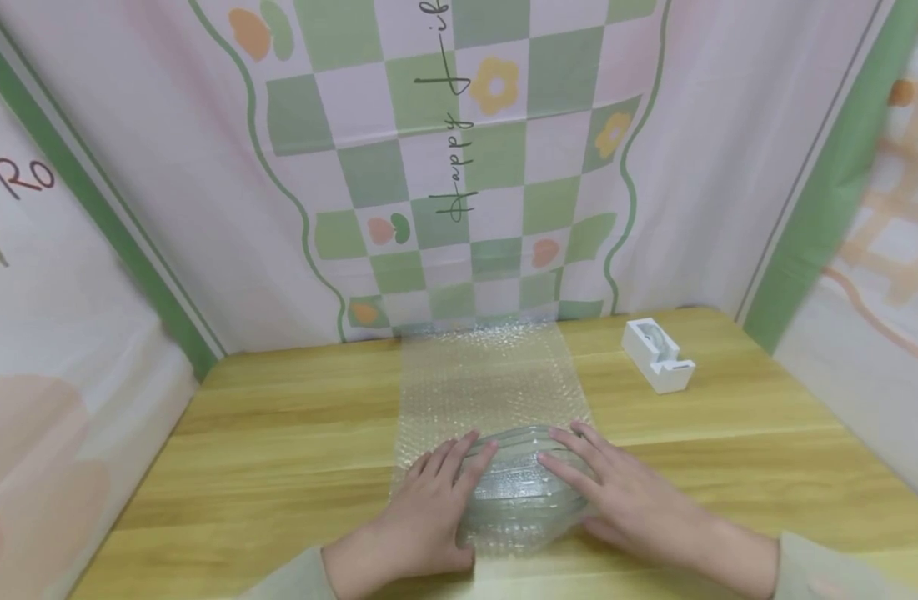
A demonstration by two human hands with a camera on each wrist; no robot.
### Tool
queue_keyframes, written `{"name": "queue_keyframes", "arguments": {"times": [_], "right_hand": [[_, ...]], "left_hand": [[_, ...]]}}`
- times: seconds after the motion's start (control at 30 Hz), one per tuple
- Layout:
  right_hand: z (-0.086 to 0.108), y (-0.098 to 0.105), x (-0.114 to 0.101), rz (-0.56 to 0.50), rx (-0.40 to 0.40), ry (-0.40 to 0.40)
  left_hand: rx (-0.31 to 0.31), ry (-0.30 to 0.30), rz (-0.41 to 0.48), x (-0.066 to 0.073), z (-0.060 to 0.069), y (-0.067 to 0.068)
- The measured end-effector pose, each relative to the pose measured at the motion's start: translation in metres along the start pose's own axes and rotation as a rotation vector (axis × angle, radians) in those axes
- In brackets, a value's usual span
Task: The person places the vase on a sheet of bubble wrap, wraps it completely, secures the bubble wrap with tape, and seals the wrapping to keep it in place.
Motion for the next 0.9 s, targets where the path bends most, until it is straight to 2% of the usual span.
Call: {"name": "queue_keyframes", "arguments": {"times": [0.2, 0.43, 0.67, 0.9], "right_hand": [[-0.003, 0.0, 0.003, -0.029, 0.026, 0.007], [-0.004, 0.002, 0.005, -0.038, -0.027, -0.041], [-0.006, 0.0, 0.009, -0.064, -0.047, -0.075], [-0.008, -0.002, 0.012, -0.089, -0.053, -0.075]], "left_hand": [[0.011, -0.004, 0.04, -0.003, -0.002, 0.002], [0.025, -0.01, 0.089, -0.005, -0.005, 0.004], [0.028, -0.013, 0.078, -0.005, -0.007, 0.009], [-0.01, 0.03, 0.032, -0.003, -0.006, 0.005]]}}
Point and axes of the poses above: each hand's wrist, its own z-axis away from the middle knuckle, its own y-axis out of the back of the hand, x = y × z, the point moved 4 cm from there along -z, towards the middle knuckle
